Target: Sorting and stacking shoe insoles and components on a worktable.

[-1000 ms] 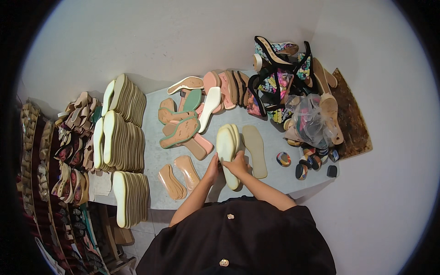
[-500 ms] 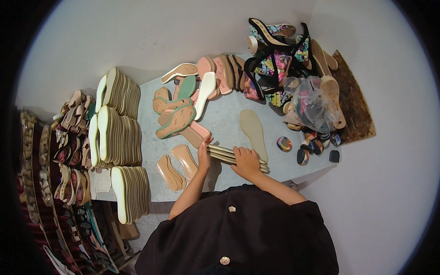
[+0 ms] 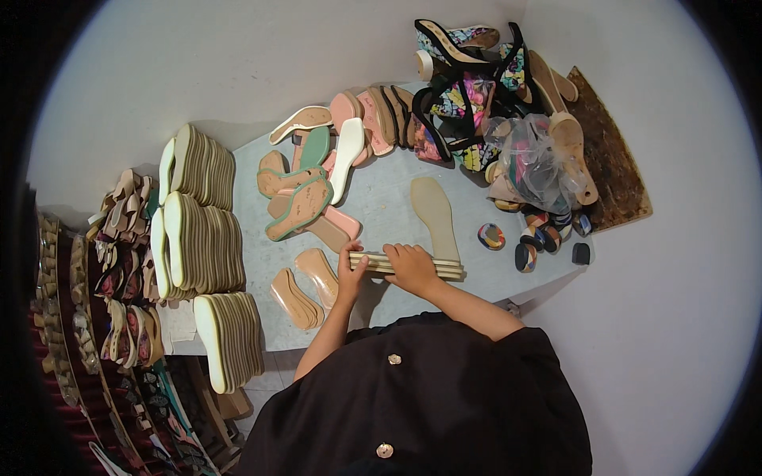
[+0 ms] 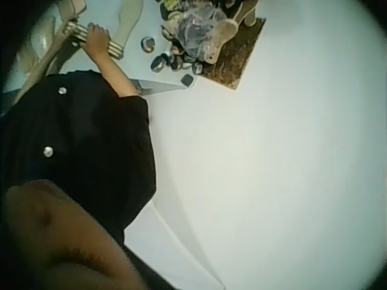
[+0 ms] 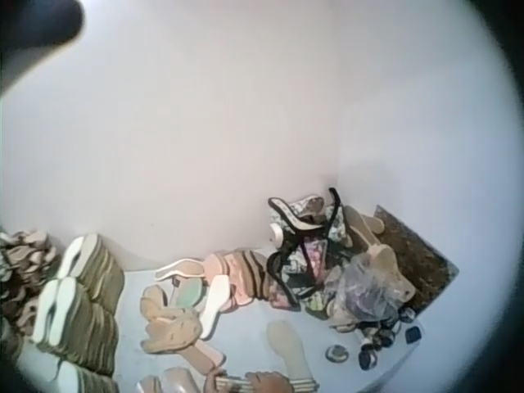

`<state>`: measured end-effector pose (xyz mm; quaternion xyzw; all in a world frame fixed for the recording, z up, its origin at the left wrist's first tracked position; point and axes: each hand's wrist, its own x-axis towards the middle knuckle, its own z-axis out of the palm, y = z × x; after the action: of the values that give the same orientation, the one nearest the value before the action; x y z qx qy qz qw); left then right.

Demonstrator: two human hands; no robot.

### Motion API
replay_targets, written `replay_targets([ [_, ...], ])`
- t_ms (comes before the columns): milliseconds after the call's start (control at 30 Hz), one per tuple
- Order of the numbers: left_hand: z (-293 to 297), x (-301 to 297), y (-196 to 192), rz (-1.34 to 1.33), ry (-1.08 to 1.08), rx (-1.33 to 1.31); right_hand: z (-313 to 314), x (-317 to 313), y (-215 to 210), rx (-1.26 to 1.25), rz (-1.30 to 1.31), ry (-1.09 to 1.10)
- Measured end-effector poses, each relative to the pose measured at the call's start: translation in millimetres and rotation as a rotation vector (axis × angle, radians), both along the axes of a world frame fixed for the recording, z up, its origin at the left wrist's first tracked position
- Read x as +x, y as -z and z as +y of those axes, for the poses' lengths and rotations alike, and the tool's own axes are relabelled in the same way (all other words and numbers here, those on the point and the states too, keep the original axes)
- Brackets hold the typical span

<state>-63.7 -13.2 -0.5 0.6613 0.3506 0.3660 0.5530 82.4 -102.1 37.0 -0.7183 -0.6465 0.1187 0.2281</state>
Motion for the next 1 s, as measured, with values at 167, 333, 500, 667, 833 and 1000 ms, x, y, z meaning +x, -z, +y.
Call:
replay_targets([
  [167,4.2,0.0,7.4,0.074,-0.094,-0.15,-0.9,6.8,-19.8,0.209,0.109,-0.046],
  [333,4.8,-2.6,9.3,0.082,-0.184,0.02,-41.0,49.2,4.0,0.49,0.567,0.405],
  [500,3.7,-0.1,-1.6,0.038,-0.154,-0.164,-59.9,63.6,51.0,0.529,1.248,0.612],
  [667,7.9,2.8,7.9,0.004,-0.33,-0.079,-50.2,43.0,52.3,0.358,1.299,0.547],
  [833,34.8,7.5,-26.6,0.025,-0.451,0.031,-48.5,52.2,-2.0,0.054,0.379,0.184],
  [1000,60.1,36.2,-66.3,0.17,-0.362,0.133,-31.4,31.3,-41.3,-0.096,0.118,-0.017],
])
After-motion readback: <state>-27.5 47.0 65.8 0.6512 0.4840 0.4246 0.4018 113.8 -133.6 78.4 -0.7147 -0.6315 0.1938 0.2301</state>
